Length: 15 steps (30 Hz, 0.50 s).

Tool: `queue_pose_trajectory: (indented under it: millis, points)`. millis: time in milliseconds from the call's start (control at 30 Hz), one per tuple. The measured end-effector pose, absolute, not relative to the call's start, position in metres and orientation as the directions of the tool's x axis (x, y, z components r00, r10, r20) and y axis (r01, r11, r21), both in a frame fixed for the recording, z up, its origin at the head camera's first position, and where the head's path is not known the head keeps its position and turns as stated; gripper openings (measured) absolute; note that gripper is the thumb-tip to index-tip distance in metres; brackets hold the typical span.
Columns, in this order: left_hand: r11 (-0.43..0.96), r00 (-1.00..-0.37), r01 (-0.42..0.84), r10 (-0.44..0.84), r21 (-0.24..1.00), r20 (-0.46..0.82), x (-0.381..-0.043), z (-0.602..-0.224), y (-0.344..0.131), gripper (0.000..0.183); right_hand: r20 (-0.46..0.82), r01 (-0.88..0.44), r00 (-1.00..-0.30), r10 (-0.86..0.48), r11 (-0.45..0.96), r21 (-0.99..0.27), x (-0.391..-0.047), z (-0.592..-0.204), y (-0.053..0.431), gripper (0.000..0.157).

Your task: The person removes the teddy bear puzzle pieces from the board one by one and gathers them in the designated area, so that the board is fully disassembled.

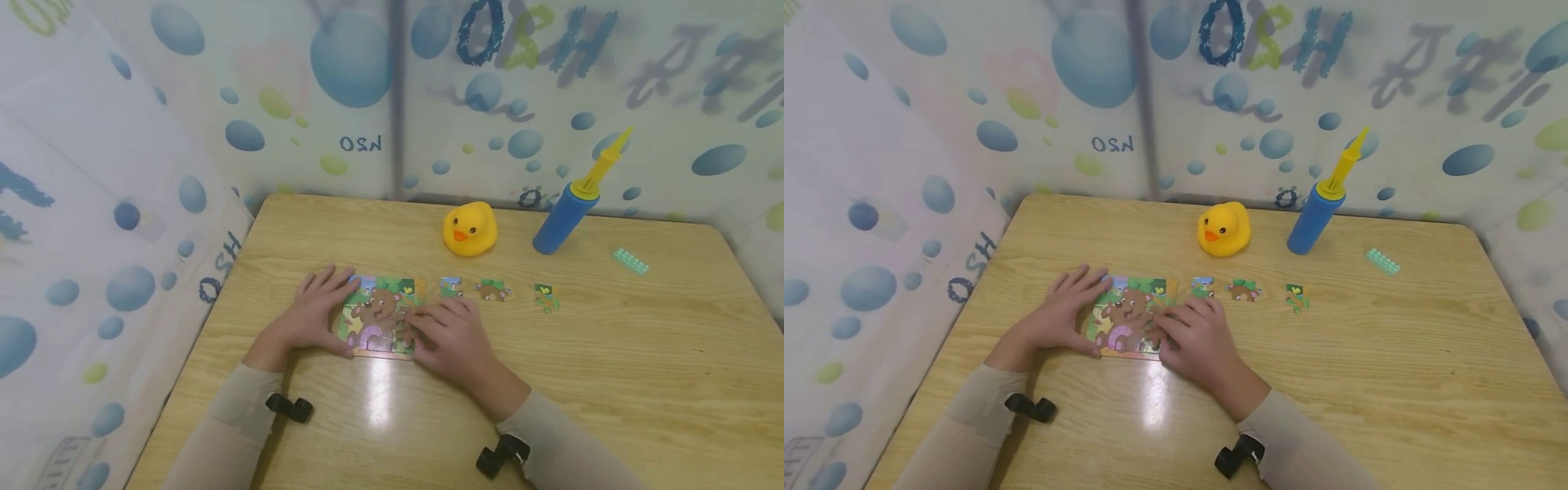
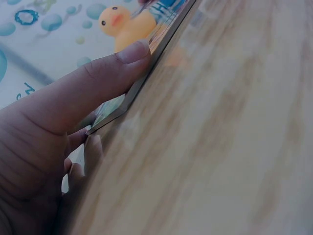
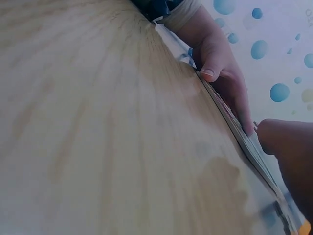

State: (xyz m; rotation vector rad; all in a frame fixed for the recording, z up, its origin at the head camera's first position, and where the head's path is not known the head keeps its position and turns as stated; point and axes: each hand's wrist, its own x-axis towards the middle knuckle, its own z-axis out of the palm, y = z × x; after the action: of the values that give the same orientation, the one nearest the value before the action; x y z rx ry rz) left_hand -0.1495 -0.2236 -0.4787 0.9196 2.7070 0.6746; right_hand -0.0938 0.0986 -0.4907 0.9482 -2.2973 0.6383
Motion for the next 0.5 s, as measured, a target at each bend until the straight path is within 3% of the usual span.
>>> queue_pose_trajectory:
  millis: [500]
  points:
    - [0.701, -0.785, 0.525, 0.618, 0.482, -0.044, -0.149, -0.478, -0.224, 0.139, 0.645, -0.688, -0.634, -0.427, 0.692, -0.218, -0.082, -0.493, 0.155, 0.033]
